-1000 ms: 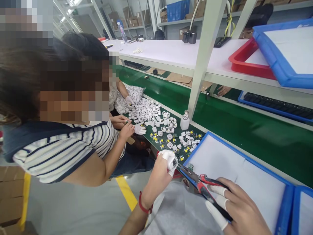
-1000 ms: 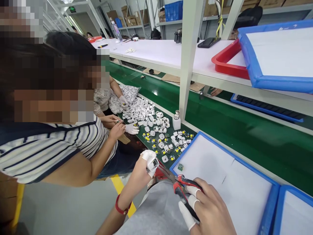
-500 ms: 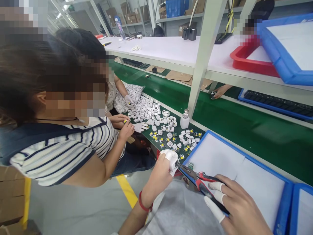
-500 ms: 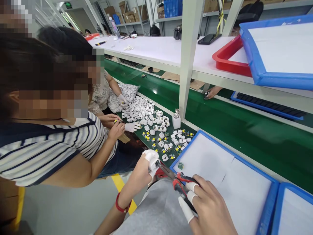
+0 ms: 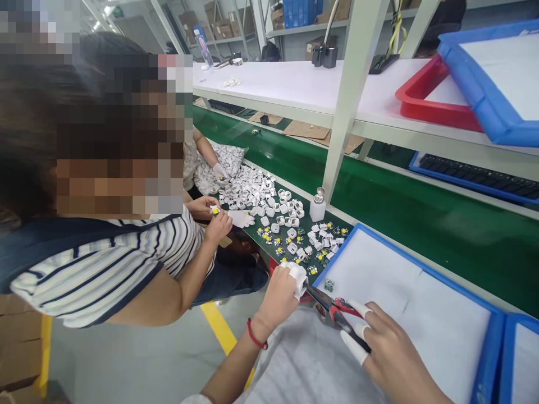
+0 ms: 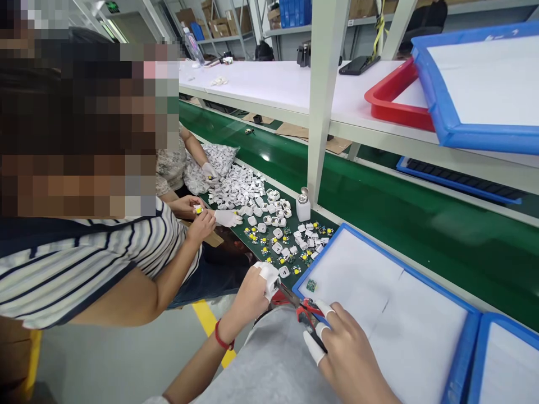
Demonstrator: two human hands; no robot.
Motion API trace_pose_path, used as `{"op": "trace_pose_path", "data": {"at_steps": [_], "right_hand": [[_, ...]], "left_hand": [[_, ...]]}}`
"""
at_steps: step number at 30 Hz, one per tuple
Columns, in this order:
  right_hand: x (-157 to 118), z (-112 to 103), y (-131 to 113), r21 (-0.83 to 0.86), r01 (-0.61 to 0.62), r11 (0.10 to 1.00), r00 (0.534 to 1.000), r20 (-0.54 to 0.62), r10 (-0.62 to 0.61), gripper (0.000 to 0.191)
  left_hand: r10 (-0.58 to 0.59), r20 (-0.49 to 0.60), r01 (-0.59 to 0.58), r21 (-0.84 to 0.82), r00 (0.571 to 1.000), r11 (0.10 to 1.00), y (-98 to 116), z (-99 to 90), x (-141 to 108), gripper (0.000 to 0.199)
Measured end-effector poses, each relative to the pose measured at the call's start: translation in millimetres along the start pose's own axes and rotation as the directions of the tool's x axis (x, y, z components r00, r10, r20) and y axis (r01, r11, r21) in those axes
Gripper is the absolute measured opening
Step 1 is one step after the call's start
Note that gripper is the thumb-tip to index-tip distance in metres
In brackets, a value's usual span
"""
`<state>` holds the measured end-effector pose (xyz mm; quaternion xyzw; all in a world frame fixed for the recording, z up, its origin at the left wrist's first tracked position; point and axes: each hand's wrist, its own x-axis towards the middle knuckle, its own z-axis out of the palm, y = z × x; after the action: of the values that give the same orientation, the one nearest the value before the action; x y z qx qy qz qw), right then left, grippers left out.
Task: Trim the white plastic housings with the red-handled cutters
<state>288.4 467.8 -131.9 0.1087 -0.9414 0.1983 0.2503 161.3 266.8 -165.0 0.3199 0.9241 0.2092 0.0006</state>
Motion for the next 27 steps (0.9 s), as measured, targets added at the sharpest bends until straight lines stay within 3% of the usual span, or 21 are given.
{"op": "trace_pose_path", "data": {"at_steps": [4,7,10,12,15,17,19,22,27], "right_hand": [[-21.8,21.9,4.4,0.0,-0.126,0.992,0.984,0.13,0.125,0.022],[-25.9,26.9,-2.2,-0.106,-0.161,0.981,0.927,0.324,0.187,0.027],[-25.3,17.3,-10.0,-0.158,-0.156,0.975,0.895,0.396,0.207,0.031],[-30.5,6.9,-6.2,-0.153,-0.16,0.975,0.886,0.414,0.21,0.032],[-45.6,-1.1,18.7,-0.118,-0.117,0.986,0.906,0.394,0.154,0.03],[-52.2,6.3,41.4,-0.085,-0.132,0.988,0.913,0.378,0.155,0.031],[-50.4,24.6,60.3,-0.081,-0.263,0.961,0.879,0.39,0.273,0.031],[-33.8,59.7,73.0,-0.121,-0.451,0.884,0.774,0.441,0.455,0.038],[-12.6,93.8,70.3,-0.333,-0.459,0.824,0.682,0.463,0.567,0.031]], "left_hand": [[-0.118,0.331,0.1,0.073,0.936,0.992,-3.3,17.3,-3.6,0.043],[-0.165,0.415,0.127,0.117,0.895,0.985,-1.7,24.3,-4.5,0.045],[-0.178,0.387,0.157,0.085,0.905,0.984,-15.9,26.8,-7.2,0.039],[-0.267,0.314,0.257,0.072,0.911,0.964,-37.6,23.4,-11.4,0.034],[-0.479,0.216,0.466,0.114,0.851,0.878,-72.0,14.6,-19.0,0.036],[-0.528,0.194,0.522,0.084,0.827,0.849,-82.3,13.9,-22.0,0.041],[-0.516,0.198,0.529,-0.013,0.833,0.849,-78.6,21.5,-22.4,0.043],[-0.488,0.231,0.528,-0.171,0.842,0.832,-59.5,43.7,-21.9,0.041],[-0.465,0.253,0.526,-0.301,0.848,0.795,-46.0,68.2,-28.8,0.037]]}}
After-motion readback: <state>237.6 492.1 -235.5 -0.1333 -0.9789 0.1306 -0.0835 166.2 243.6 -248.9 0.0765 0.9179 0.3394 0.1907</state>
